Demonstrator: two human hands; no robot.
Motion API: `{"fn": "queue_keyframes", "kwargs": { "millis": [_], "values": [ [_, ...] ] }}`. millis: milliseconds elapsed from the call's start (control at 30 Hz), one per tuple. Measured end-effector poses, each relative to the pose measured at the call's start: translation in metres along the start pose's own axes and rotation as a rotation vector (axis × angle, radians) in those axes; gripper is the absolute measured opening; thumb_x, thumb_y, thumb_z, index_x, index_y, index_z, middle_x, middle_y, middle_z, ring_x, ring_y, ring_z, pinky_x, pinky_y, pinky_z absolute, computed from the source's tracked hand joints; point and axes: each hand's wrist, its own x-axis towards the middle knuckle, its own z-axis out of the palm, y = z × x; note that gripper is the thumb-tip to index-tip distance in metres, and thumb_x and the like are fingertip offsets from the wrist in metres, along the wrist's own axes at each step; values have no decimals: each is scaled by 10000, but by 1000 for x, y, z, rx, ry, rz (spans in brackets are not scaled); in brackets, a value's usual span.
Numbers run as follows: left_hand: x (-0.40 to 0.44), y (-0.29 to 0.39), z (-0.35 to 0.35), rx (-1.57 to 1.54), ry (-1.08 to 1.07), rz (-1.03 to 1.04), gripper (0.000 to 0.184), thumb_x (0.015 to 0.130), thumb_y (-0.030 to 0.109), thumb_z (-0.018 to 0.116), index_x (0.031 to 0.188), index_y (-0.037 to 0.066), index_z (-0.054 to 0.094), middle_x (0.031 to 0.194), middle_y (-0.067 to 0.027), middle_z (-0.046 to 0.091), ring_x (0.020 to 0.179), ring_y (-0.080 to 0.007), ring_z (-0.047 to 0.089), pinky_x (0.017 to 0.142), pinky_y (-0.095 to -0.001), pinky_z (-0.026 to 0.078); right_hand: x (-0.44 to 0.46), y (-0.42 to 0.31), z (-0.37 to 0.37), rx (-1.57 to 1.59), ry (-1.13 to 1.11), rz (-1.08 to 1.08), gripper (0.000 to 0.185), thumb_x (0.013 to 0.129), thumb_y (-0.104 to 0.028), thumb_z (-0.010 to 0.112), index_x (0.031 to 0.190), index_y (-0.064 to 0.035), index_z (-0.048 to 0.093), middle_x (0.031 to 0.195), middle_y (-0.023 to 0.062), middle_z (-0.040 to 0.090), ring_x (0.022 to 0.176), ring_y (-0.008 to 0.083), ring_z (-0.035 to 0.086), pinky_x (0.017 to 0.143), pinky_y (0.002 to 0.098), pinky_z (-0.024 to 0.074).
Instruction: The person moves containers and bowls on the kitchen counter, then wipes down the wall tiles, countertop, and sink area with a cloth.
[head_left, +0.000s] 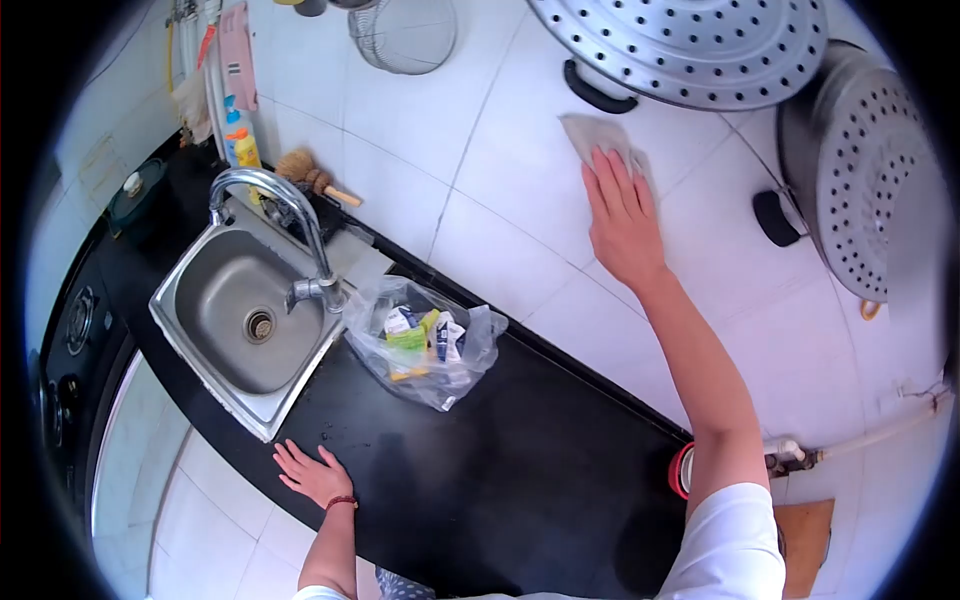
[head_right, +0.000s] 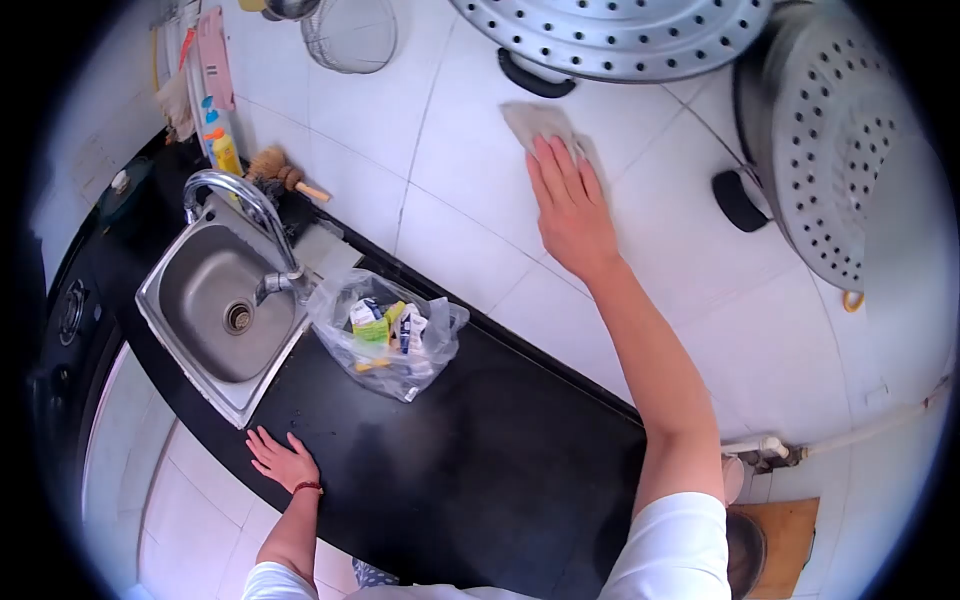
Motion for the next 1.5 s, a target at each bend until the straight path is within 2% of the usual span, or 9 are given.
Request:
{"fn": "queue_keyframes", "kwargs": {
  "millis": [200,367,533,600,767,867,933,1133,1500],
  "values": [
    [1,-1,4,8,13,17,656,999,329,509,1555,56,293,1652,-124,217,1537,-294,172,1221,-512,128,109,-45,35,13,169,-57,567,854,-66,552,1412,15,502,1554,139,407,1469,275,332,1183,437,289],
    [1,-2,12,26,26,27,652,993,328,524,1546,56,309,1644,-127,235,1533,-298,184,1216,-521,140,116,-80,78,-6,248,-132,521,878,-60,525,1392,19,535,1542,155,422,1456,280,348,1207,409,272],
    [1,-3,15,12,45,44,643,997,334,520,1542,61,317,1635,-122,245,1529,-300,186,1216,-523,142,-2,-116,114,220,-104,-280,654,864,-2,496,1506,21,377,1590,97,366,1475,270,328,1229,395,257],
    [0,-3,15,2,52,47,645,997,337,517,1544,63,311,1635,-118,244,1529,-298,185,1218,-523,138,-78,-118,130,431,-229,-221,657,873,1,486,1517,23,354,1590,98,366,1479,270,321,1228,387,262],
    [0,-3,12,-23,37,35,649,998,342,511,1548,67,303,1635,-111,242,1535,-289,170,1220,-525,133,-168,-60,84,372,-476,-393,669,853,5,522,1506,18,379,1577,90,385,1471,264,331,1207,377,298],
    [-1,-2,9,-36,37,35,650,999,341,508,1549,65,299,1639,-115,234,1535,-297,167,1221,-526,129,-133,-22,52,126,-344,-248,609,883,2,500,1488,-29,439,1588,80,380,1476,223,342,1202,417,282],
    [-2,-3,11,-26,40,43,653,998,336,506,1550,59,295,1642,-123,225,1535,-303,167,1220,-527,126,-80,-12,28,32,-119,-142,601,856,9,529,1454,9,471,1586,88,384,1470,247,350,1182,438,294],
    [2,-2,8,0,57,57,648,1001,328,510,1546,51,295,1640,-140,231,1530,-306,184,1213,-530,142,42,-68,63,-21,152,25,541,863,-24,527,1404,-6,530,1570,86,406,1455,231,374,1177,418,300],
    [5,-2,4,-30,-37,85,722,957,263,590,1545,8,259,1636,-191,202,1532,-350,156,1218,-539,104,118,-235,197,190,83,-191,492,911,-106,521,1388,9,540,1568,81,395,1454,235,346,1234,377,238]
  ]
}}
